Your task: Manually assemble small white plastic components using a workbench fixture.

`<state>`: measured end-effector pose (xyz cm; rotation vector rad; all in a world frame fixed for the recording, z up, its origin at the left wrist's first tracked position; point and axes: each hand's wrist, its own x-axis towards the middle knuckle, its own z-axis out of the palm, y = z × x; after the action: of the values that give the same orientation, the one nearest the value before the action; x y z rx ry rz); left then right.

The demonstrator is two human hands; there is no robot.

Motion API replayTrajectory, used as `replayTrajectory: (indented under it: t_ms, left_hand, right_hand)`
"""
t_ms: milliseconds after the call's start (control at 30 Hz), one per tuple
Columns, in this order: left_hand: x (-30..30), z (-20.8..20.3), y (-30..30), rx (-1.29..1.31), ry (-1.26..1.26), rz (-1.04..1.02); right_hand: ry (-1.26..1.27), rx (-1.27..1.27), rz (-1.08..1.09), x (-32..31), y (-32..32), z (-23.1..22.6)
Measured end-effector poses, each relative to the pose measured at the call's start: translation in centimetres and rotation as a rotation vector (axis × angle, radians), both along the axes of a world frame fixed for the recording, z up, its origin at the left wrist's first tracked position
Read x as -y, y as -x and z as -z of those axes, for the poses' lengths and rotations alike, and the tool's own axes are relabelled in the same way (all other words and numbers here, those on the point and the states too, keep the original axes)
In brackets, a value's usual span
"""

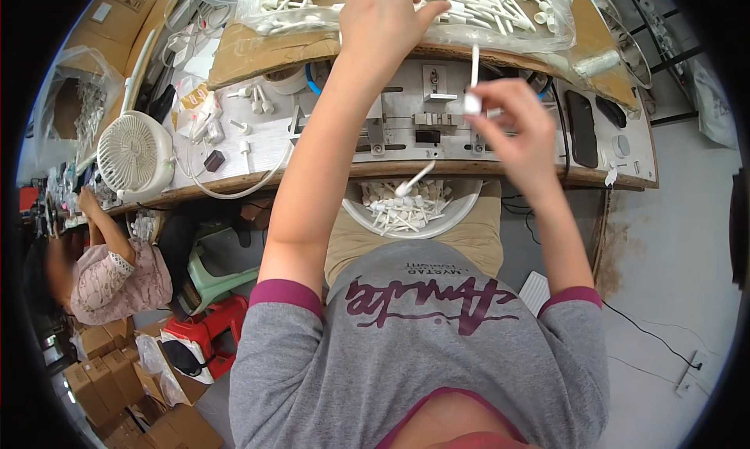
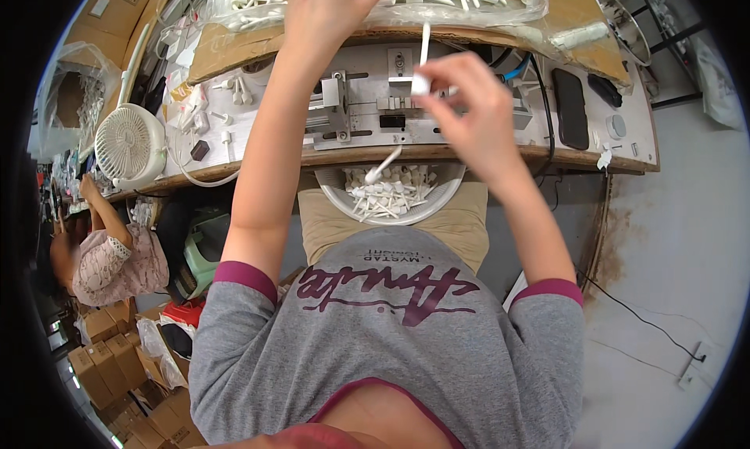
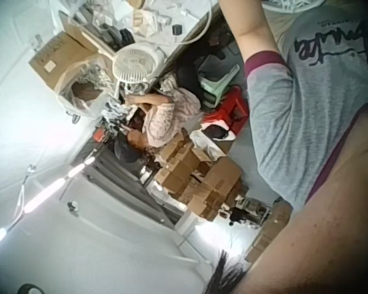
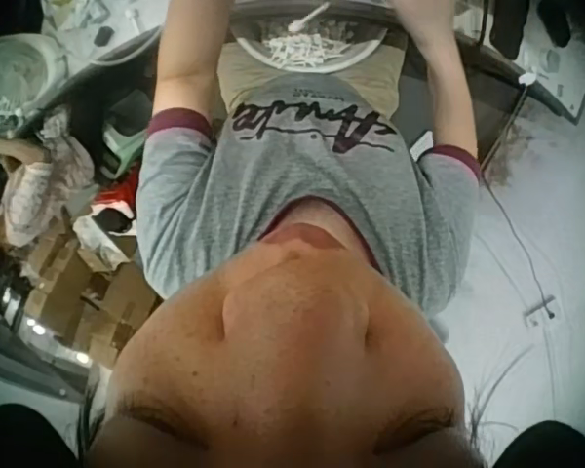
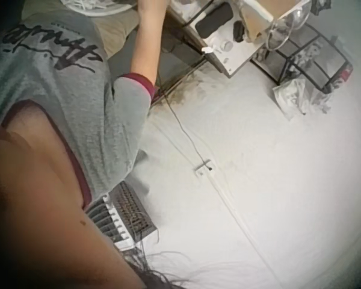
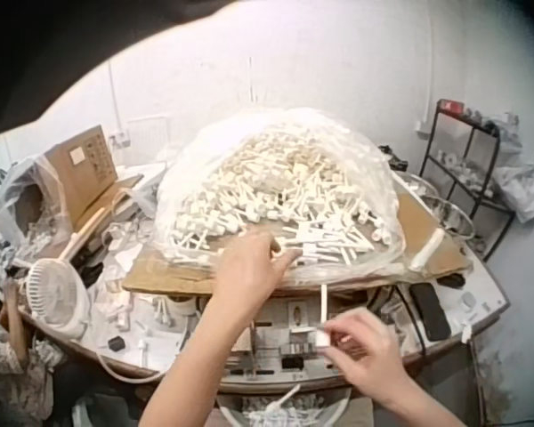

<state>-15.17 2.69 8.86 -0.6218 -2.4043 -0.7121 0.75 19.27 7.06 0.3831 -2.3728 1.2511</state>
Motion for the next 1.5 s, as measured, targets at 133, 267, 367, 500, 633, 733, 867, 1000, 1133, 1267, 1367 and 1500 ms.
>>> replayTrajectory:
  t_ms: [133, 267, 367, 500, 633, 733, 867, 1000, 1133, 1267, 1367, 1500]
  left_hand:
    - [-1.1, 0.2, -0.6, 0.057, 0.067, 0.021]
    - [-0.8, -0.6, -1.8, 0.188, -0.077, 0.068]
    - [0.4, -2.3, -5.0, 0.263, -0.234, 0.202]
    - [2.4, -0.4, -7.5, 0.098, -0.434, 0.378]
    - [3.8, 0.4, -10.7, 0.197, -0.489, 0.426]
    - [5.0, 1.7, -12.5, 0.231, -0.438, 0.384]
    - [6.0, 4.0, -14.5, 0.209, -0.234, 0.34]
    - [4.5, 5.9, -15.6, 0.048, -0.001, 0.318]
    - [3.6, 8.4, -15.6, 0.066, 0.182, 0.311]
    - [2.9, 9.4, -14.6, 0.036, 0.237, 0.292]
    - [2.6, 9.2, -14.2, 0.029, 0.24, 0.305]
    - [2.7, 9.2, -14.3, 0.076, 0.215, 0.308]
  right_hand:
    - [-0.347, -0.12, -0.014, 1.5, -2.7, 4.7]
    - [-0.703, -0.111, -0.007, 2.2, -3.2, 8.1]
    - [-0.812, -0.111, 0.028, 3.0, -2.4, 7.3]
    - [-0.941, -0.055, 0.008, 4.3, -1.5, 5.3]
    - [-0.984, 0.047, -0.021, 4.1, -1.1, 5.2]
    - [-0.897, 0.061, -0.091, 3.6, -0.7, 4.2]
    - [-0.466, 0.051, -0.066, 2.4, 2.4, -0.4]
    - [-0.364, -0.449, 0.147, 0.3, 9.8, -4.5]
    - [-0.661, 0.107, 0.198, 1.3, 13.9, -6.4]
    - [-0.76, 0.183, 0.107, 1.3, 15.2, -5.8]
    - [-0.771, 0.073, 0.06, 1.1, 14.5, -4.5]
    - [-0.786, 0.004, -0.032, -0.2, 14.7, -4.5]
